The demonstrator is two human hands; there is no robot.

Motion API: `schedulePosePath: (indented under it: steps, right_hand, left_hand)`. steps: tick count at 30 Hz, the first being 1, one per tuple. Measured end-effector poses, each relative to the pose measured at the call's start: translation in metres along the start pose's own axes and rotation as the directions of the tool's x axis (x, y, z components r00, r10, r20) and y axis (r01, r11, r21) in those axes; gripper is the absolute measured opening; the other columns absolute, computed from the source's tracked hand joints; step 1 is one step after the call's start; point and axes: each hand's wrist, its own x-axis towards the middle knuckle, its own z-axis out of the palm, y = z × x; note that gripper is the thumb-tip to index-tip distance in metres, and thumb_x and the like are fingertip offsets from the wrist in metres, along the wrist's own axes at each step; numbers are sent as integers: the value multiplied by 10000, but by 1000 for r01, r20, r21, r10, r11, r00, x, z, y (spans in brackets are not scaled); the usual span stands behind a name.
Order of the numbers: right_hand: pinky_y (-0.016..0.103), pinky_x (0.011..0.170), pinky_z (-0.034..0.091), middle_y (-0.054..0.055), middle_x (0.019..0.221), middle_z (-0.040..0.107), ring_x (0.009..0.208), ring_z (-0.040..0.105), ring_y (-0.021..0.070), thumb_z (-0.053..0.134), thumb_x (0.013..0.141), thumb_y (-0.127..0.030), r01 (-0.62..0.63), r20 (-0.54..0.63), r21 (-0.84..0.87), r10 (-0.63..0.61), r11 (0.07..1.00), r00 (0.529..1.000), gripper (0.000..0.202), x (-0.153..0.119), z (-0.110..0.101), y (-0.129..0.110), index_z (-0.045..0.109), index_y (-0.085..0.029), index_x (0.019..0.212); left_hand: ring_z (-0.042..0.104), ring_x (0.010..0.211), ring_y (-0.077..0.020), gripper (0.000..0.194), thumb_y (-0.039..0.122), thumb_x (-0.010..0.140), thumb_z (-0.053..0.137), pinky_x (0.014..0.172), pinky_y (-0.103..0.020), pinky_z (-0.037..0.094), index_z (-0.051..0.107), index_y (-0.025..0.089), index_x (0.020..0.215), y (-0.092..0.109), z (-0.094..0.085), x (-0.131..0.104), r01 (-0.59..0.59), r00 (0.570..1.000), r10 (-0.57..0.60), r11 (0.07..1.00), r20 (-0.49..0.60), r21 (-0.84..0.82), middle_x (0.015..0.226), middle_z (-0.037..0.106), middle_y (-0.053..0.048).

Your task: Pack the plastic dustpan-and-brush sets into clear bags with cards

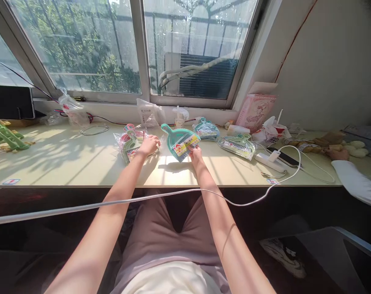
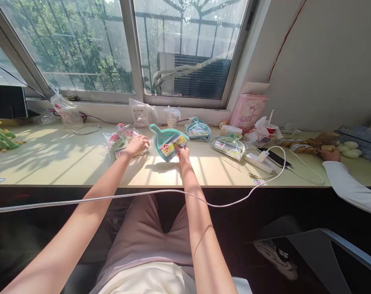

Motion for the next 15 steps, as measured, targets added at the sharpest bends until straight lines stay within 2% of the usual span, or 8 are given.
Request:
schedulePosePath:
  steps: [2, 4, 6, 9, 11, 15]
  right_hand:
    - [284, 784, 658, 3, 887, 797, 909, 777, 192, 763, 729, -46, -66, -36, -31, 64, 997, 997, 302, 0, 1, 1, 667, -231, 947]
    - [271, 730, 648, -9, 806, 763, 825, 761, 184, 752, 684, -4, -126, -75, -73, 121, 989, 990, 316, -1, 3, 1, 652, -227, 886]
    - [285, 717, 661, -14, 762, 745, 791, 764, 195, 769, 654, 10, -149, -93, -115, 139, 982, 986, 332, -1, 5, 0, 638, -231, 843]
    - [294, 706, 673, -24, 721, 722, 767, 768, 202, 781, 637, 4, -147, -144, -153, 125, 977, 982, 333, -1, 6, -1, 627, -236, 810]
    - [270, 674, 659, -38, 704, 701, 741, 750, 186, 769, 638, -1, -142, -203, -152, 110, 978, 973, 330, 0, 6, -2, 619, -240, 809]
    - [246, 627, 646, -34, 715, 703, 725, 735, 174, 761, 668, -20, -144, -252, -124, 109, 982, 961, 319, -1, 5, -5, 635, -246, 854]
  left_hand:
    - [592, 1481, -373, 269, 133, 995, 625, 1403, -609, 273, 847, 243, 1101, 9, 4, 4, 13, 998, -13, 1000, -63, -1, 1436, 757, -171]
    - [602, 1434, -379, 255, 170, 994, 653, 1361, -569, 342, 837, 242, 1155, 15, 9, 5, 67, 993, -69, 997, -99, -25, 1406, 753, -179]
    - [632, 1365, -369, 284, 148, 984, 644, 1288, -513, 421, 829, 230, 1182, 19, 13, 5, 119, 987, -125, 991, -106, -55, 1351, 765, -187]
    - [683, 1256, -358, 297, 109, 976, 615, 1099, -429, 531, 823, 187, 1172, 20, 15, 5, 147, 984, -154, 987, -93, -71, 1270, 786, -214]
    - [699, 1235, -360, 315, 90, 974, 592, 1014, -412, 556, 820, 169, 1177, 20, 15, 5, 161, 981, -169, 984, -96, -81, 1273, 790, -228]
    - [727, 1198, -363, 398, 38, 941, 547, 979, -423, 574, 829, 157, 1196, 19, 17, 8, 203, 970, -216, 972, -108, -121, 1248, 801, -232]
